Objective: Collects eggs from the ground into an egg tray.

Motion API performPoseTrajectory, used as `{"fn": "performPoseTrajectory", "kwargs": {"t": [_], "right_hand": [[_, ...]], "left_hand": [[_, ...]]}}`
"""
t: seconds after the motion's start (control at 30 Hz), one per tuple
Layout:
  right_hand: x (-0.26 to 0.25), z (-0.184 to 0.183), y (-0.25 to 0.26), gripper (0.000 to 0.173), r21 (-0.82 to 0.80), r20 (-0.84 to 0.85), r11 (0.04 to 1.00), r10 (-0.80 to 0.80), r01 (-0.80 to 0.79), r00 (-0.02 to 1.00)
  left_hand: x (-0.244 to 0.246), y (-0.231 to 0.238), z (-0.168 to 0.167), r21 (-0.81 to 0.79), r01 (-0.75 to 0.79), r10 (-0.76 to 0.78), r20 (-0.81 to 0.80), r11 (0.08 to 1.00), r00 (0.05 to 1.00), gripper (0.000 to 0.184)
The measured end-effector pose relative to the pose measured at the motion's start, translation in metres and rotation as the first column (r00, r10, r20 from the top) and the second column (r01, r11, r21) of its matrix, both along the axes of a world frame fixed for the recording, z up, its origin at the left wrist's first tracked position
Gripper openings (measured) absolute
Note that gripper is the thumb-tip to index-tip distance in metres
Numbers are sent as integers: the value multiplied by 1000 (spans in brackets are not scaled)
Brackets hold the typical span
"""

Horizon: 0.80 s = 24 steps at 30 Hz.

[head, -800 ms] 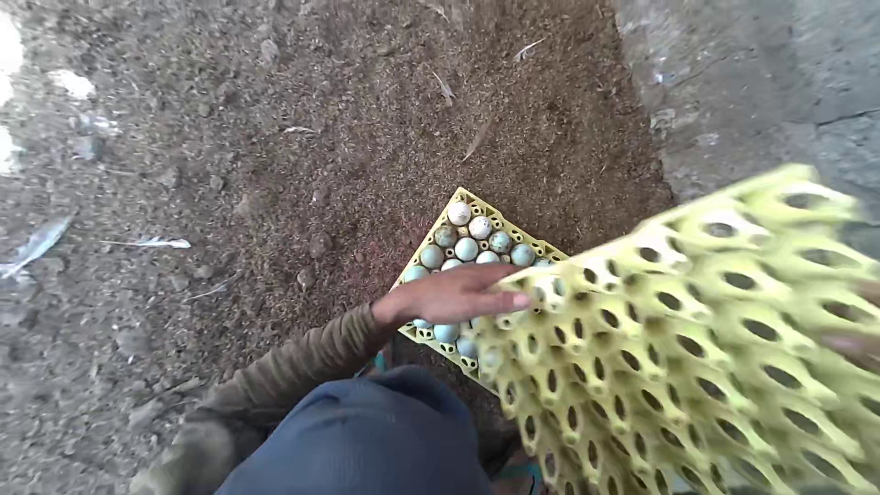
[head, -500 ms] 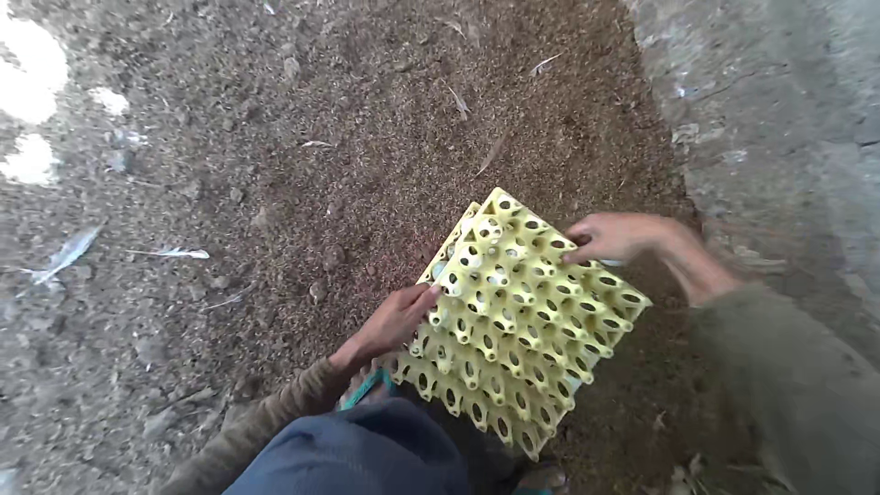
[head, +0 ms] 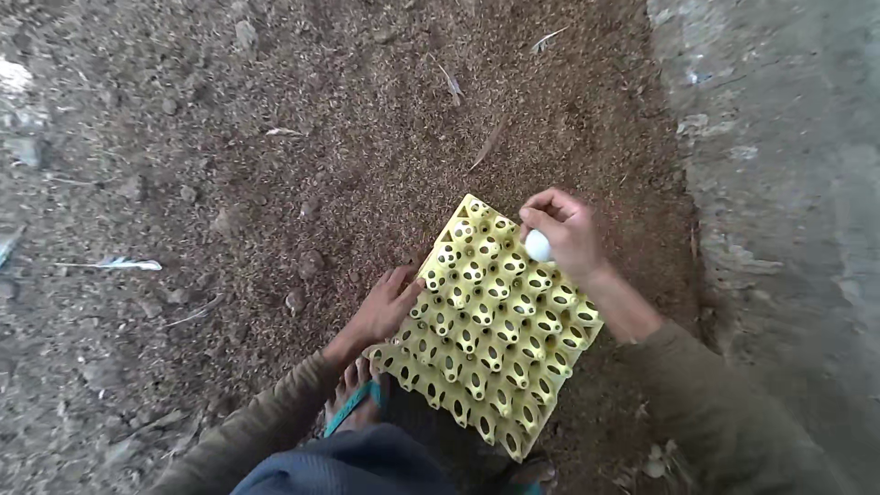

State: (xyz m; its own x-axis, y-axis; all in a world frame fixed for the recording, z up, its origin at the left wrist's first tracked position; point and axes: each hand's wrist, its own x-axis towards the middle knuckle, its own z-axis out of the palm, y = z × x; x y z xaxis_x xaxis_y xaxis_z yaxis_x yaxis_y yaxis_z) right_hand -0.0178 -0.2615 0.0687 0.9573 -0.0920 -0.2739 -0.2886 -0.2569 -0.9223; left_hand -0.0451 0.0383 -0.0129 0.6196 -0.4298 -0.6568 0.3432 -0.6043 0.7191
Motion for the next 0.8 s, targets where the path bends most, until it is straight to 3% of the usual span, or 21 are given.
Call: {"fn": "performPoseTrajectory", "kwargs": {"t": [0.13, 0.27, 0.37, 0.47, 0.57, 0.63, 0.73, 0.8], "right_hand": [[3, -25, 38, 9, 21, 211, 997, -71, 68, 975], [8, -40, 44, 16, -130, 277, 991, 18, 19, 961], [-6, -26, 15, 23, -353, 306, 936, 124, -9, 944], [-56, 0, -38, 26, -528, 308, 848, 141, 46, 941], [-144, 11, -78, 30, -609, 160, 781, -54, 141, 986], [-209, 8, -81, 39, -583, -64, 793, -262, 177, 963], [-268, -11, -48, 49, -366, -416, 887, -428, 283, 802], [-279, -28, -17, 54, -183, -495, 902, -428, 391, 756]], "left_hand": [[2, -5, -7, 2, -68, 68, -53, 998, 996, 52], [1, -6, -11, 3, -97, 97, -94, 995, 991, 55], [2, -10, -10, -4, -115, 113, -118, 993, 986, 58], [5, -12, -14, 2, -129, 128, -153, 992, 980, 62], [8, -16, -18, 25, -124, 127, -177, 992, 976, 69], [10, -24, -18, 35, -120, 124, -196, 992, 973, 74], [11, -35, -15, 50, -127, 134, -182, 991, 974, 76], [13, -40, -12, 33, -123, 127, -161, 992, 979, 73]]}}
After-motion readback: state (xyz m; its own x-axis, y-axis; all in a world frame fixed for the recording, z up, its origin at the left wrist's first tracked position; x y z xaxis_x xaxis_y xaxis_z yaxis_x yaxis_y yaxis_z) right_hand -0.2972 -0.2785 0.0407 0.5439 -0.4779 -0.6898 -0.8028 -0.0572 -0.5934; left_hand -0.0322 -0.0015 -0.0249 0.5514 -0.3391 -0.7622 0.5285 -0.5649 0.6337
